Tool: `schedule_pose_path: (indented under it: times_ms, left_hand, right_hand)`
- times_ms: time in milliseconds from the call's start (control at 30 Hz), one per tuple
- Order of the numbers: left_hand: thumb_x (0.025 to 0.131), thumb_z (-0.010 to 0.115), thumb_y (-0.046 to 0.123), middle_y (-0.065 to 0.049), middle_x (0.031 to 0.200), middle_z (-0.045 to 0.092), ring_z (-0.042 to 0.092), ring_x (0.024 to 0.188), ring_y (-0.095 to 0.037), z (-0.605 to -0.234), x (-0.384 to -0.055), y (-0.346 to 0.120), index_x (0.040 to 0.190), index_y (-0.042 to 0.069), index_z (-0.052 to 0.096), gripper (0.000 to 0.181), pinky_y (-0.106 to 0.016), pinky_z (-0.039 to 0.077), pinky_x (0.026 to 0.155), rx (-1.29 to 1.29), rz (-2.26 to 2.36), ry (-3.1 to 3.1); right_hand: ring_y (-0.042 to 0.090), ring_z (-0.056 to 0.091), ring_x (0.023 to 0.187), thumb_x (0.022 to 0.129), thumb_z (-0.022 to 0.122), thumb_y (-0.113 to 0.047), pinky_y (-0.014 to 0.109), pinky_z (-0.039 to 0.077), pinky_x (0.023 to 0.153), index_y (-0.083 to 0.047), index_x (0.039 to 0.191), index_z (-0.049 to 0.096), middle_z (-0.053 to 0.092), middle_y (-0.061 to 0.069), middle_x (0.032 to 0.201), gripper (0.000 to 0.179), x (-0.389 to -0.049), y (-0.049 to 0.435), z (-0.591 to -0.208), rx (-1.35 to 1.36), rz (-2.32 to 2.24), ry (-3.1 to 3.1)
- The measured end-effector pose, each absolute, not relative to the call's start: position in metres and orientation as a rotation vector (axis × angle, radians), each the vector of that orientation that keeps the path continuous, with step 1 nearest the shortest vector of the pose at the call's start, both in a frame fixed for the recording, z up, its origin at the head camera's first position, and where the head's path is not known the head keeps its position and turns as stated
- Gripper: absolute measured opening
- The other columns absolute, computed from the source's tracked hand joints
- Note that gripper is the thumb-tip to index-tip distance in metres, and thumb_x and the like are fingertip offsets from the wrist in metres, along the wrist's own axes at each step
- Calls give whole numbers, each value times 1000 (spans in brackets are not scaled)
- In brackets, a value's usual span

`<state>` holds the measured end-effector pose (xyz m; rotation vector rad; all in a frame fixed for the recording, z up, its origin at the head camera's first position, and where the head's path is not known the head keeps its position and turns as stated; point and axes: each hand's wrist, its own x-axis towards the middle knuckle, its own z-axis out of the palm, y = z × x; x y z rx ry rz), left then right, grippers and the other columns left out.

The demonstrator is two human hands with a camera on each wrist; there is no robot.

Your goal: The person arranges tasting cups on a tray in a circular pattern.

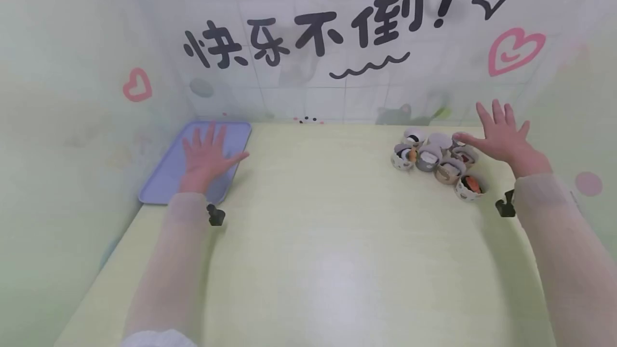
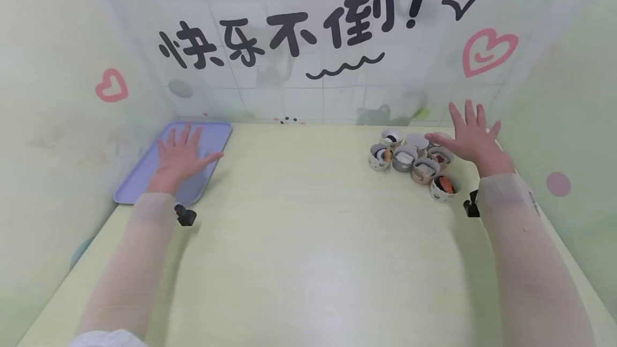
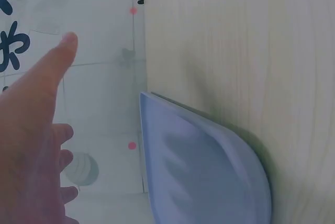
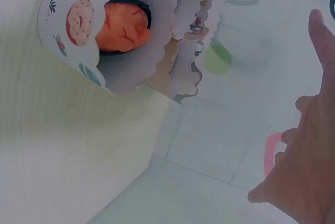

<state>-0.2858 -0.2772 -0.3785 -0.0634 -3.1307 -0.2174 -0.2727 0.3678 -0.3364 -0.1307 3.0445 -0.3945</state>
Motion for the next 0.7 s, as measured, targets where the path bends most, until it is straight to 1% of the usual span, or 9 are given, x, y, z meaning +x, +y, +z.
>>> schedule_pose_path:
  times_ms: [133, 300, 367, 400, 533, 633, 700]
  left_hand:
    - [86, 40, 82, -21, 168, -4, -7, 150, -56, -380, -283, -285, 161, 10, 7, 109, -78, -8, 116, -40, -225, -3147]
    - [88, 42, 80, -22, 167, -5, -7, 148, -58, -384, -278, -293, 161, 9, 6, 108, -80, -6, 115, -1, -239, -3151]
    - [87, 43, 80, -24, 167, -1, -3, 148, -59, -385, -276, -297, 161, 7, 7, 109, -81, -2, 114, 24, -199, -3136]
    - [86, 42, 81, -25, 167, 3, 0, 148, -60, -384, -274, -299, 160, 6, 9, 111, -82, 2, 114, 44, -179, -3123]
    - [82, 47, 84, -30, 162, 14, 12, 142, -64, -382, -266, -310, 158, 2, 13, 117, -84, 12, 109, 158, -159, -3090]
    - [80, 53, 82, -34, 157, 19, 18, 136, -67, -381, -258, -319, 157, 0, 17, 118, -84, 17, 105, 260, -210, -3082]
    - [81, 52, 81, -36, 154, 20, 21, 132, -67, -381, -252, -325, 155, -3, 17, 118, -83, 20, 102, 315, -235, -3085]
  right_hand:
    - [54, -25, 146, 94, 40, -72, 89, -11, 102, -11, 159, -11, -25, 31, 159, 104, -273, 368, -340, -148, -414, 3044]
    - [55, -25, 145, 94, 39, -72, 90, -11, 101, -11, 159, -13, -26, 31, 159, 104, -273, 371, -344, -150, -417, 3036]
    - [54, -25, 146, 94, 40, -72, 90, -12, 101, -11, 159, -14, -26, 31, 159, 104, -272, 373, -345, -137, -422, 3038]
    - [54, -25, 146, 93, 40, -72, 89, -12, 101, -11, 159, -13, -26, 31, 159, 104, -272, 373, -345, -132, -428, 3038]
    - [54, -26, 146, 94, 41, -72, 89, -13, 101, -12, 159, -14, -26, 30, 159, 104, -270, 375, -344, -123, -451, 3033]
    - [54, -25, 146, 94, 40, -71, 89, -12, 102, -12, 159, -14, -26, 30, 159, 104, -268, 375, -344, -122, -462, 3032]
    - [54, -25, 146, 94, 40, -71, 89, -12, 102, -11, 159, -14, -25, 31, 160, 103, -268, 375, -343, -126, -470, 3030]
